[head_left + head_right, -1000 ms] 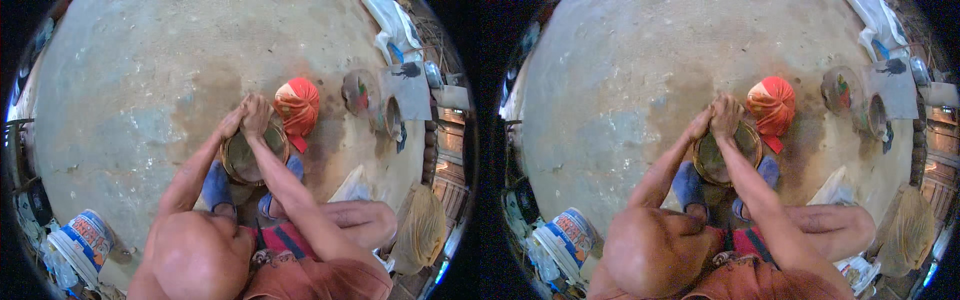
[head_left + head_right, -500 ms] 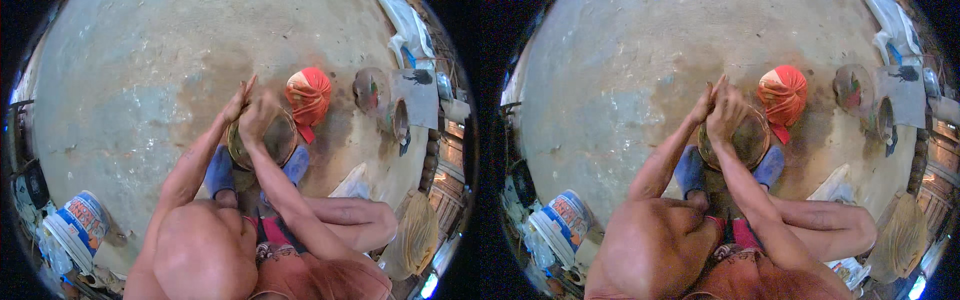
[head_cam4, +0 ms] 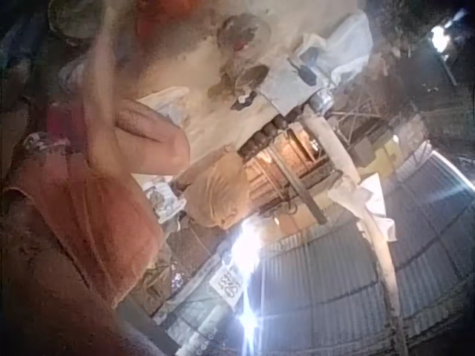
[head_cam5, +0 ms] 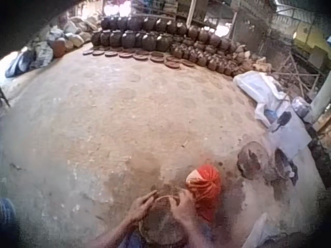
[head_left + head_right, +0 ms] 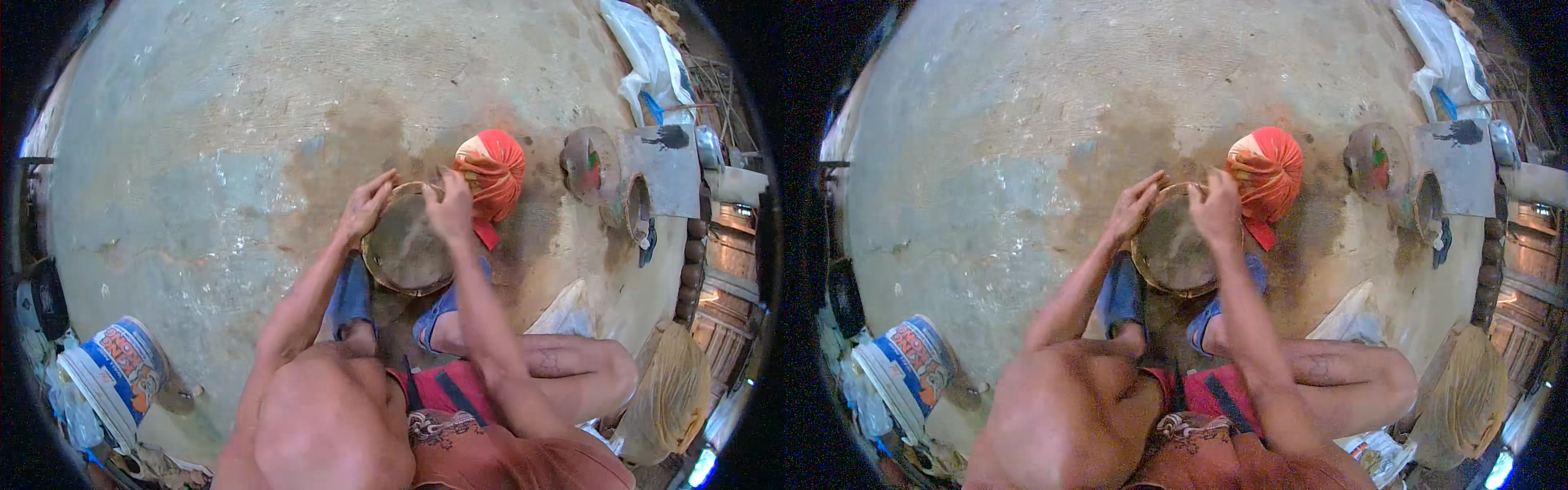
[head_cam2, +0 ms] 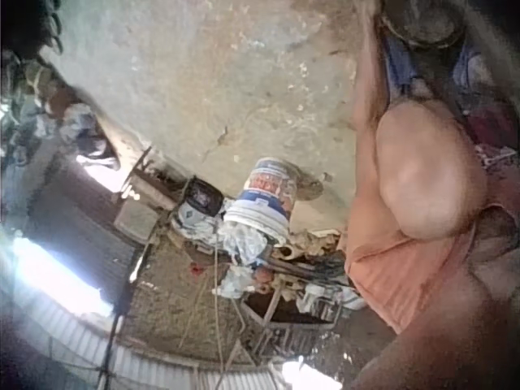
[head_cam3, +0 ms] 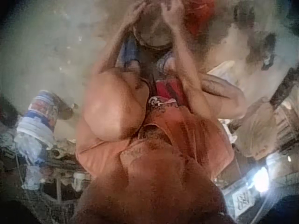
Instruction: The person forms a clay pot by hand, pressing a mound of clay into a circular mold, smoothing the surface with water, and scraping the edges with a tool.
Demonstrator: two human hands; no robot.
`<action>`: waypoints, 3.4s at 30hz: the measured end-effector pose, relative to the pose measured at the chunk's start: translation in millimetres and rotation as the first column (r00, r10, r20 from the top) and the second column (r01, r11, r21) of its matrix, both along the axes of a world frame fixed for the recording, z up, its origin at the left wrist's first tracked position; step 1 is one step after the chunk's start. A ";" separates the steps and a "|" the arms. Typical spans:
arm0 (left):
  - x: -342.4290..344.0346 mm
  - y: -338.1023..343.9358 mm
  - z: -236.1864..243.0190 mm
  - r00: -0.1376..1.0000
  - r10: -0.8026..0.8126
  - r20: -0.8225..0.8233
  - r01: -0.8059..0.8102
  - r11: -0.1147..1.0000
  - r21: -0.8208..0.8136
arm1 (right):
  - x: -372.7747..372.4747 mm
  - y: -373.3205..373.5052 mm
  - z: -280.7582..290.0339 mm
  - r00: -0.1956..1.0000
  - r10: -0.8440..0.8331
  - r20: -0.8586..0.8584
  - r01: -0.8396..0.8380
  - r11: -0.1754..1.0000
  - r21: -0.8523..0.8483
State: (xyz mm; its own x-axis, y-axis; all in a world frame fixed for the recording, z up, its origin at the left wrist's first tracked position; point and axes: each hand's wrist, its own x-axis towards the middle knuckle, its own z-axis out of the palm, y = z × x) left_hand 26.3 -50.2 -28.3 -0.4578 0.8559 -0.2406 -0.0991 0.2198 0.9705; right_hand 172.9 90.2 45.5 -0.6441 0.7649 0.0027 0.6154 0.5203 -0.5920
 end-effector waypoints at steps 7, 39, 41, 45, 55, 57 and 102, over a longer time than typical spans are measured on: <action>31.0 -20.1 44.3 0.939 0.041 -0.342 -0.107 0.978 -0.177 | -0.1 55.1 18.1 0.781 0.450 0.433 -0.408 0.893 -0.190; 2.5 65.0 27.7 0.906 -0.118 -0.407 0.195 0.969 0.153 | 26.4 24.1 -7.1 0.864 0.021 0.503 0.117 0.964 -0.241; -1.1 83.7 22.8 0.827 -0.524 -0.205 0.492 0.850 -0.187 | 22.4 23.3 -16.0 0.857 -0.012 0.516 0.139 0.968 -0.207; 7.7 93.0 17.0 0.859 -0.461 -0.220 0.421 0.883 -0.209 | 33.1 28.9 -25.3 0.863 -0.126 0.489 0.211 0.970 -0.121; 3.5 87.5 30.5 0.807 -0.466 -0.364 0.442 0.884 -0.152 | 26.5 24.3 12.0 0.841 -0.073 0.536 0.242 0.937 -0.251; 6.3 89.4 28.6 0.807 -0.479 -0.346 0.456 0.877 -0.150 | 53.6 14.2 -4.1 0.853 -0.137 0.503 0.278 0.936 -0.218; 17.1 99.2 28.9 0.803 -0.432 -0.411 0.423 0.898 -0.117 | 107.0 -22.9 -22.2 0.685 -0.452 0.571 0.617 0.776 -0.127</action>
